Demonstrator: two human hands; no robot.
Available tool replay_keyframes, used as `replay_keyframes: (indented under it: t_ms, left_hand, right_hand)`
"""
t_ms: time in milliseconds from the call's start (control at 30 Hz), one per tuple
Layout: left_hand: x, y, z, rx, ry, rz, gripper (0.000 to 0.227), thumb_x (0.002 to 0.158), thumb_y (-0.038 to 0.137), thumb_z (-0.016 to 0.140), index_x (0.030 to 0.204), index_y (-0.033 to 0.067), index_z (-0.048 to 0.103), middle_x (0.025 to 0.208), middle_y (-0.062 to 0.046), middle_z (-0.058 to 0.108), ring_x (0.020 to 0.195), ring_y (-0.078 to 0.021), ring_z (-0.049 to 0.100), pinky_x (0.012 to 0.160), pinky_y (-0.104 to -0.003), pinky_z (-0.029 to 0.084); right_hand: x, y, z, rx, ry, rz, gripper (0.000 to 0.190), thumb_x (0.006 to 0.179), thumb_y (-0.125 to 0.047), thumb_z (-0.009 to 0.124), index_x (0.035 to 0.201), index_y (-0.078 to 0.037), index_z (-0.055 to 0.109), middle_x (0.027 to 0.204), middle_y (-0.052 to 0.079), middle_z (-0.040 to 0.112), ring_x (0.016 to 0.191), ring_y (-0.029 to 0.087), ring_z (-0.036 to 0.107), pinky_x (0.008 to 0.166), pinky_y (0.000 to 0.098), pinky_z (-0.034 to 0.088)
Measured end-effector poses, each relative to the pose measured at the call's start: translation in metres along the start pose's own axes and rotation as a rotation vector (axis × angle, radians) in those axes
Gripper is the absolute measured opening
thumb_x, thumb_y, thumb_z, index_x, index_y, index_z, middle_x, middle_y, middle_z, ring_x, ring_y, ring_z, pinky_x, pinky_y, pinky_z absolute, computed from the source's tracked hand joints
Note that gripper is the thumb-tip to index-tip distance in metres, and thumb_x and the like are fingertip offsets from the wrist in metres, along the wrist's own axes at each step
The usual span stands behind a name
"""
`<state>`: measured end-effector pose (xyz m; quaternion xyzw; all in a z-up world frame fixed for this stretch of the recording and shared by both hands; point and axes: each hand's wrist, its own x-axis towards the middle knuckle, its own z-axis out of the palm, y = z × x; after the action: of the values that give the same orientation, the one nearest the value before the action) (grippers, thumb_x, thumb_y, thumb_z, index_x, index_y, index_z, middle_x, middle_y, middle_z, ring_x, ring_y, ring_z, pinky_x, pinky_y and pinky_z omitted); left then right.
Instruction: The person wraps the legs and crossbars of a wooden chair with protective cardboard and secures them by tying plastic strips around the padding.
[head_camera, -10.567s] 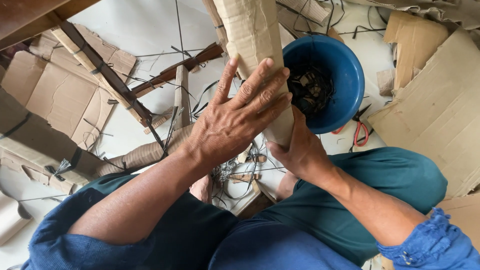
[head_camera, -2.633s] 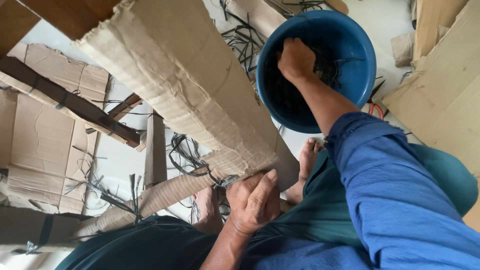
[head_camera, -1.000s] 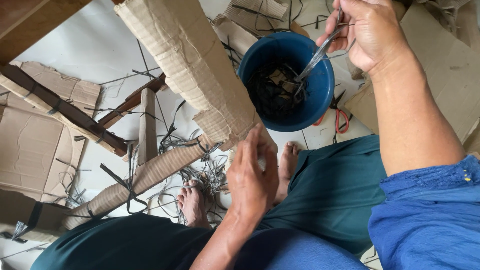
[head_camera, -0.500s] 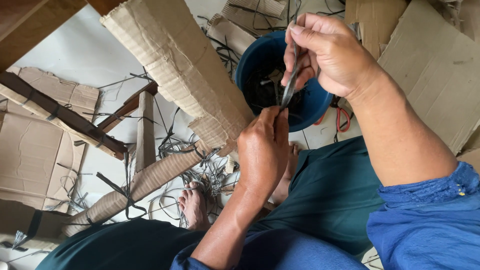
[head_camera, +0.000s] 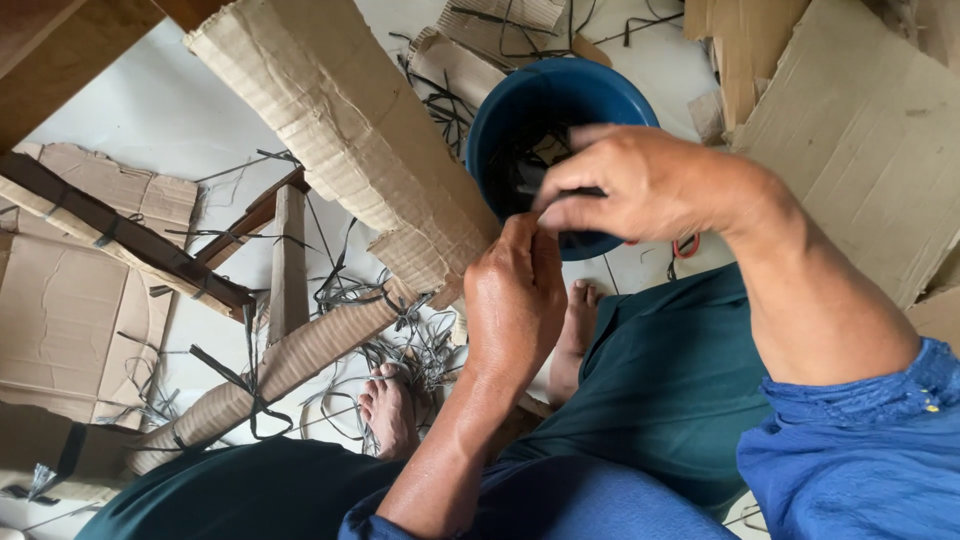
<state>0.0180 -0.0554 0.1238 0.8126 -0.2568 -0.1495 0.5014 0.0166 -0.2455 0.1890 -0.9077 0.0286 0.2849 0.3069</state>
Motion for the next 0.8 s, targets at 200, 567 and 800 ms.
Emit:
replay_keyframes:
  t_ms: [200, 567, 800]
  left_hand:
    - [0.002, 0.004, -0.005, -0.019, -0.015, -0.024, 0.019, 0.104, 0.022, 0.054, 0.097, 0.0072, 0.063, 0.063, -0.006, 0.062, 0.050, -0.0242, 0.059, 0.046, -0.040, 0.042]
    - [-0.001, -0.005, 0.001, 0.019, -0.056, 0.029, 0.016, 0.104, 0.021, 0.055, 0.099, 0.0086, 0.064, 0.062, -0.007, 0.059, 0.051, -0.0244, 0.055, 0.046, -0.042, 0.040]
    - [-0.002, -0.004, 0.001, 0.027, -0.043, 0.048, 0.016, 0.105, 0.019, 0.053, 0.097, 0.0094, 0.062, 0.061, -0.005, 0.056, 0.050, -0.0226, 0.052, 0.046, -0.041, 0.039]
  right_hand:
    - [-0.024, 0.046, -0.011, 0.643, 0.218, -0.183, 0.036, 0.113, -0.028, 0.046, 0.087, -0.008, 0.060, 0.061, -0.004, 0.037, 0.050, 0.008, 0.031, 0.046, 0.0228, 0.029]
    - [-0.016, 0.066, -0.019, 1.315, 0.886, 0.099, 0.023, 0.104, -0.018, 0.050, 0.082, -0.019, 0.050, 0.061, -0.009, 0.033, 0.051, 0.002, 0.030, 0.044, 0.0192, 0.020]
    - [-0.020, 0.083, -0.026, 1.402, 0.704, -0.022, 0.035, 0.105, -0.030, 0.052, 0.075, -0.028, 0.035, 0.063, -0.016, 0.023, 0.053, -0.003, 0.019, 0.048, 0.0157, 0.013]
